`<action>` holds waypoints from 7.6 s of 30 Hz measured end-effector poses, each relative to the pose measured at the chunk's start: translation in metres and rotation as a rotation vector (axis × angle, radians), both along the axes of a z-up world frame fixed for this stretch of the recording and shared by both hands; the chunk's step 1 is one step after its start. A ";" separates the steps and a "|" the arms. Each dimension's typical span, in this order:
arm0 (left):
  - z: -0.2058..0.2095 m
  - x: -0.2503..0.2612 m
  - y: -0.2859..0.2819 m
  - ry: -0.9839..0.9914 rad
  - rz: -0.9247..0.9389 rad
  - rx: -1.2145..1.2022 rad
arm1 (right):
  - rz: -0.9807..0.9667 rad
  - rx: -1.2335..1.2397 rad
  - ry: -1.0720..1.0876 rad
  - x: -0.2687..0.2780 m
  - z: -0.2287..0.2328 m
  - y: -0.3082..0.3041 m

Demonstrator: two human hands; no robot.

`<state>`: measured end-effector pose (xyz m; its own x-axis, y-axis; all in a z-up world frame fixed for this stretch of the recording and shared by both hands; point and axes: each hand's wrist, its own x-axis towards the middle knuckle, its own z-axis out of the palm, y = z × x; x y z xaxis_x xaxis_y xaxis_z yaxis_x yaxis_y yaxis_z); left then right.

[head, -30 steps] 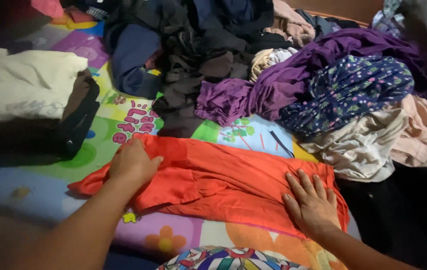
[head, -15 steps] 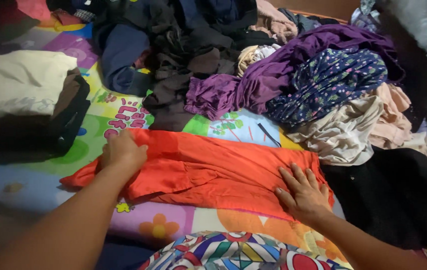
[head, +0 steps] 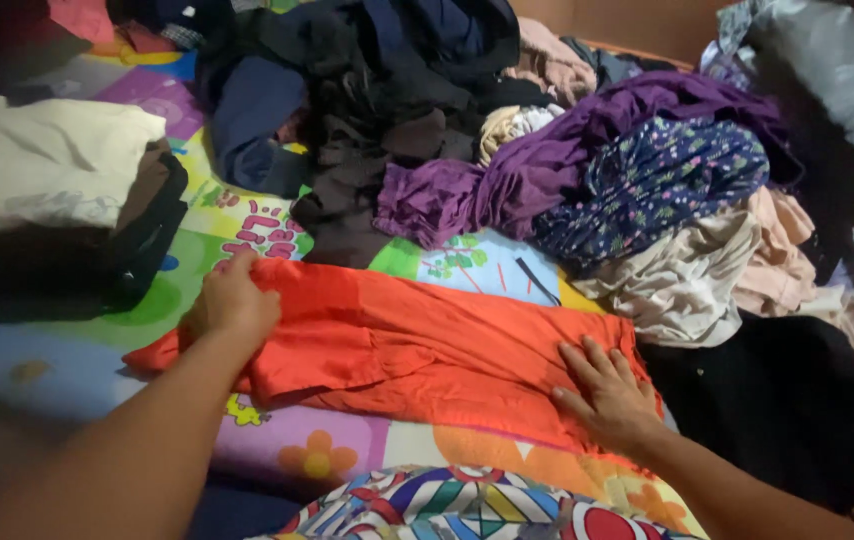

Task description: Fold various pieces of clothing including shirts and shorts on a bed.

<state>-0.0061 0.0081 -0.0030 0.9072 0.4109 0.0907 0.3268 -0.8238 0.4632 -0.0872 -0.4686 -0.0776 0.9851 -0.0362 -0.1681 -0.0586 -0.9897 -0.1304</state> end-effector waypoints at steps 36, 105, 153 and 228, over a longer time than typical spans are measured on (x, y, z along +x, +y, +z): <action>0.009 0.000 -0.022 -0.071 0.004 0.001 | -0.094 -0.192 -0.054 -0.011 0.030 0.035; -0.025 0.013 0.103 0.233 0.153 -0.530 | 0.262 0.090 -0.685 0.026 0.014 -0.008; 0.020 0.061 0.038 -0.127 -0.346 0.078 | 0.213 0.375 -0.465 0.022 0.016 0.006; 0.076 0.049 0.219 -0.433 -0.424 -1.866 | -0.237 0.801 0.014 0.022 0.017 0.094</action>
<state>0.0426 0.2273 0.0733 0.9961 0.0391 0.0797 -0.0831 0.7257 0.6830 -0.0654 -0.3743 -0.0607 0.9640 -0.1065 -0.2438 -0.2608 -0.5592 -0.7870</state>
